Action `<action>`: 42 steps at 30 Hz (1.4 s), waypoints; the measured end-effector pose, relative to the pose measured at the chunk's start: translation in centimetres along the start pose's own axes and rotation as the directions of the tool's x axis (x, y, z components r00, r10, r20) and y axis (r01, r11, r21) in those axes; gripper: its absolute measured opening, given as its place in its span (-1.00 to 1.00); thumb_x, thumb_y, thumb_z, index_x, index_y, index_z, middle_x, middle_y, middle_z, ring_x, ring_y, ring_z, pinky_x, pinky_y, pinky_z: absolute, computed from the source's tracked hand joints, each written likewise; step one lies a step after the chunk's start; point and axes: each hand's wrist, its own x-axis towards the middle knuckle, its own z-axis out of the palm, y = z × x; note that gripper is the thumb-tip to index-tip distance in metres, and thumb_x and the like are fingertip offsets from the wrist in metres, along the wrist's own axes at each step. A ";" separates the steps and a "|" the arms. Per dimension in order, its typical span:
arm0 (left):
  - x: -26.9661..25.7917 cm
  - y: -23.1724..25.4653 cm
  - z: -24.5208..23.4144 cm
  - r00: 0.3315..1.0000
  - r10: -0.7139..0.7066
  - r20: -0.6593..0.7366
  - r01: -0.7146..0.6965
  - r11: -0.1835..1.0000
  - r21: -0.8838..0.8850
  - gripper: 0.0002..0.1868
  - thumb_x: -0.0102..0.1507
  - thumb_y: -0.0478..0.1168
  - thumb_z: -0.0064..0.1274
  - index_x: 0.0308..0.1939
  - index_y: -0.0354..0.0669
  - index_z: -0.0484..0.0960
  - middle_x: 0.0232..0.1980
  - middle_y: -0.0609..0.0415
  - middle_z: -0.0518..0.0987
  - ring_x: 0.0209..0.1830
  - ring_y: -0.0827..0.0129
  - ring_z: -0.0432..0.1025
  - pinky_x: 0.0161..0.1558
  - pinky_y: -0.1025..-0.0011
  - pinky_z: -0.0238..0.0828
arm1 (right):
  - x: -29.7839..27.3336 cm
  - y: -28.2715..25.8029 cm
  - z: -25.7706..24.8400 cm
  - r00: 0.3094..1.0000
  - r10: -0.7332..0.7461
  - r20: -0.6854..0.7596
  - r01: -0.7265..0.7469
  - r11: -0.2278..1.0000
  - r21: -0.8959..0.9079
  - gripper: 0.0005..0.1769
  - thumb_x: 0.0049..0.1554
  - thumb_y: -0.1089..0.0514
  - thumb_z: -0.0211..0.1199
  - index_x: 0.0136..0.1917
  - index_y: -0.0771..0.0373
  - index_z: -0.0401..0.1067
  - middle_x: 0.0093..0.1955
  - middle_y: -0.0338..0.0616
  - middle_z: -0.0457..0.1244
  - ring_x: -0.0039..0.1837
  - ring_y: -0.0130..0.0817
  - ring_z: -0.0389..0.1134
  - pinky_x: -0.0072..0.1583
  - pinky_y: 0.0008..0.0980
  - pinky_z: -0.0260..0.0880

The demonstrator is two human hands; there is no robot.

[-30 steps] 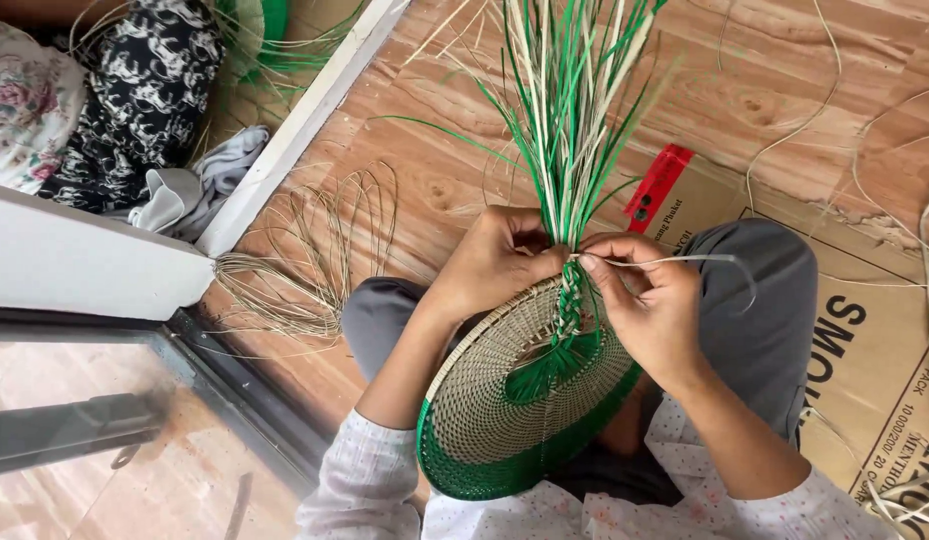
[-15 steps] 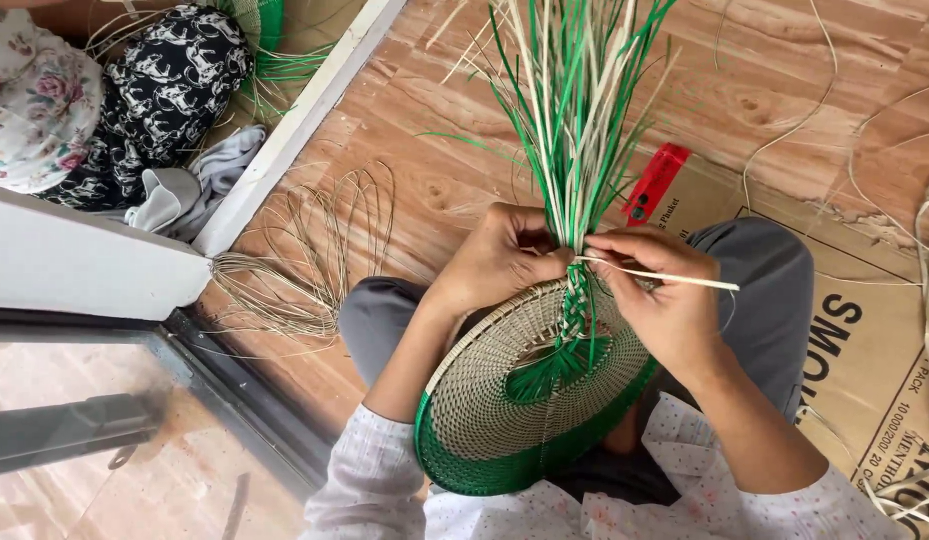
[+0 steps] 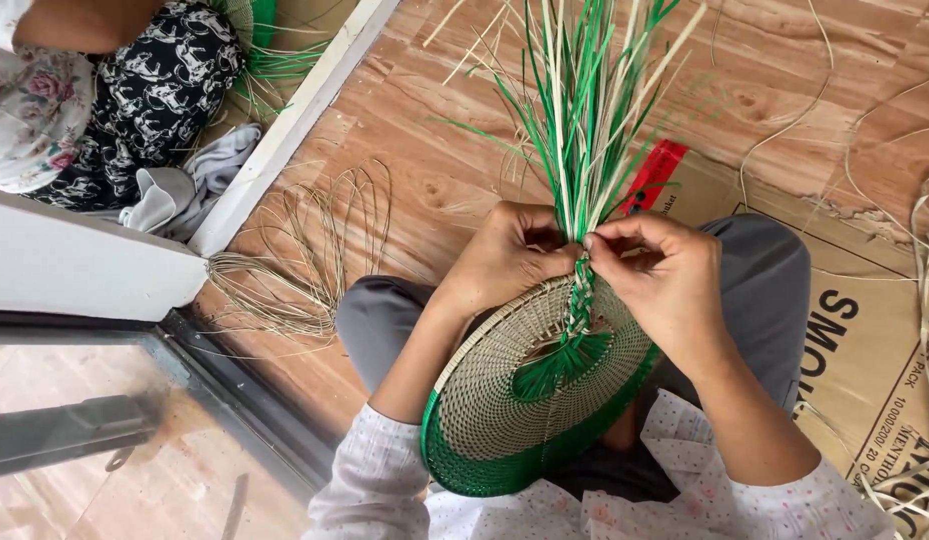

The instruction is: The person weaves a handheld fan by hand, manipulating green and white strands into a circular pattern and braiding the handle section.

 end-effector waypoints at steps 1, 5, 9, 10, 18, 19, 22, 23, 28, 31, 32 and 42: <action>-0.1 0.0 -0.2 1.000 0.012 0.003 -0.012 1.000 -0.020 -0.86 0.07 -0.26 0.30 -0.33 -0.21 0.72 -0.49 0.12 0.57 -0.41 0.54 0.41 -0.37 0.53 0.49 | -0.2 0.5 0.1 0.999 0.049 0.001 -0.048 0.994 0.093 -0.87 0.06 0.45 0.42 -0.08 0.43 0.56 -0.26 0.04 0.38 -0.20 -0.43 0.39 -0.23 -0.53 0.46; -0.2 -1.3 -0.8 0.999 0.033 0.013 -0.032 0.997 -0.066 -0.86 0.08 -0.28 0.30 -0.30 -0.20 0.72 -0.46 0.14 0.57 -0.39 0.57 0.40 -0.33 0.53 0.49 | -1.0 2.3 0.5 0.994 0.106 0.007 -0.104 0.948 0.301 -0.87 0.11 0.48 0.37 -0.04 0.49 0.52 -0.21 0.07 0.38 -0.10 -0.45 0.41 -0.09 -0.50 0.54; -0.1 -1.1 -0.5 0.999 0.052 0.016 -0.050 0.994 -0.097 -0.88 0.08 -0.29 0.29 -0.31 -0.20 0.73 -0.46 0.14 0.57 -0.40 0.57 0.40 -0.33 0.55 0.49 | -1.3 1.0 0.1 0.997 0.075 0.016 -0.076 0.944 0.321 -0.88 0.11 0.52 0.34 -0.05 0.54 0.48 -0.15 0.14 0.39 -0.06 -0.39 0.41 -0.02 -0.41 0.56; -0.2 -1.1 -0.5 0.999 0.044 0.018 -0.041 0.992 -0.120 -0.87 0.08 -0.31 0.28 -0.30 -0.22 0.72 -0.47 0.13 0.56 -0.41 0.57 0.41 -0.33 0.56 0.50 | -1.4 1.3 0.1 0.999 0.039 0.013 -0.041 0.936 0.349 -0.89 0.09 0.54 0.33 -0.08 0.55 0.46 -0.13 0.21 0.38 -0.05 -0.27 0.45 -0.01 -0.32 0.57; -0.5 0.3 0.0 0.999 0.039 -0.007 -0.039 0.986 -0.164 -0.86 0.08 -0.31 0.27 -0.30 -0.23 0.72 -0.49 0.16 0.54 -0.45 0.60 0.42 -0.38 0.60 0.47 | -2.1 2.1 0.4 0.881 -0.468 -0.070 0.472 0.881 0.043 -0.86 0.01 0.56 0.37 -0.13 0.50 0.55 -0.04 0.27 0.33 -0.10 -0.01 0.45 -0.11 -0.22 0.55; -0.4 0.0 0.0 0.999 0.051 -0.019 -0.053 0.990 -0.133 -0.86 0.07 -0.31 0.28 -0.30 -0.24 0.73 -0.50 0.14 0.54 -0.46 0.59 0.41 -0.39 0.59 0.46 | -2.2 2.4 0.6 0.857 -0.511 -0.065 0.513 0.858 0.018 -0.87 0.03 0.53 0.38 -0.11 0.48 0.56 0.04 0.28 0.29 -0.06 0.00 0.46 -0.09 -0.20 0.56; 0.0 -1.6 -0.1 0.997 0.059 -0.042 -0.063 0.994 -0.089 -0.88 0.07 -0.30 0.28 -0.32 -0.23 0.73 -0.51 0.12 0.54 -0.48 0.58 0.40 -0.42 0.60 0.44 | -2.0 2.1 0.7 0.832 -0.552 -0.049 0.552 0.834 -0.025 -0.84 0.06 0.53 0.36 -0.07 0.45 0.59 0.09 0.29 0.29 -0.01 0.08 0.47 -0.08 -0.17 0.56; 0.2 -2.3 -0.2 0.997 0.055 -0.053 -0.059 0.995 -0.078 -0.88 0.07 -0.30 0.28 -0.33 -0.22 0.73 -0.52 0.13 0.54 -0.48 0.59 0.40 -0.43 0.60 0.42 | -1.9 1.8 0.7 0.833 -0.551 -0.037 0.550 0.834 -0.045 -0.81 0.07 0.55 0.34 -0.04 0.44 0.60 0.06 0.29 0.33 0.02 0.14 0.47 -0.09 -0.16 0.56; -0.1 -1.6 -0.1 0.998 0.053 -0.042 -0.057 0.994 -0.093 -0.88 0.07 -0.29 0.28 -0.34 -0.22 0.73 -0.50 0.12 0.54 -0.46 0.58 0.39 -0.37 0.60 0.42 | -2.0 1.9 0.9 0.939 -0.336 -0.074 0.342 0.935 0.093 -0.81 0.11 0.57 0.29 -0.02 0.46 0.58 -0.06 0.23 0.39 -0.08 -0.10 0.47 -0.11 -0.28 0.53; -0.5 -0.2 0.1 0.998 0.059 -0.030 -0.062 0.992 -0.108 -0.88 0.06 -0.29 0.28 -0.34 -0.22 0.72 -0.49 0.12 0.55 -0.44 0.57 0.39 -0.35 0.59 0.43 | -1.9 2.0 0.9 0.979 -0.181 -0.091 0.196 0.961 0.193 -0.82 0.09 0.54 0.36 -0.01 0.46 0.56 -0.08 0.16 0.40 -0.02 -0.31 0.42 -0.07 -0.38 0.52; -0.6 0.4 0.1 0.998 0.064 -0.022 -0.066 0.991 -0.116 -0.87 0.05 -0.29 0.28 -0.34 -0.21 0.72 -0.47 0.13 0.56 -0.43 0.57 0.39 -0.33 0.58 0.43 | -1.8 1.9 0.8 0.987 -0.137 -0.088 0.153 0.964 0.217 -0.82 0.08 0.51 0.39 -0.01 0.46 0.55 -0.09 0.13 0.41 0.01 -0.37 0.39 -0.07 -0.42 0.52; -0.5 -0.4 -1.2 0.999 0.040 0.021 -0.039 0.998 -0.053 -0.86 0.10 -0.28 0.29 -0.29 -0.23 0.71 -0.43 0.12 0.59 -0.37 0.53 0.43 -0.29 0.52 0.49 | -1.2 2.0 1.4 0.961 -0.256 -0.103 0.261 0.964 0.044 -0.79 0.03 0.59 0.39 -0.09 0.48 0.46 -0.17 0.14 0.39 -0.09 -0.13 0.49 -0.06 -0.27 0.50</action>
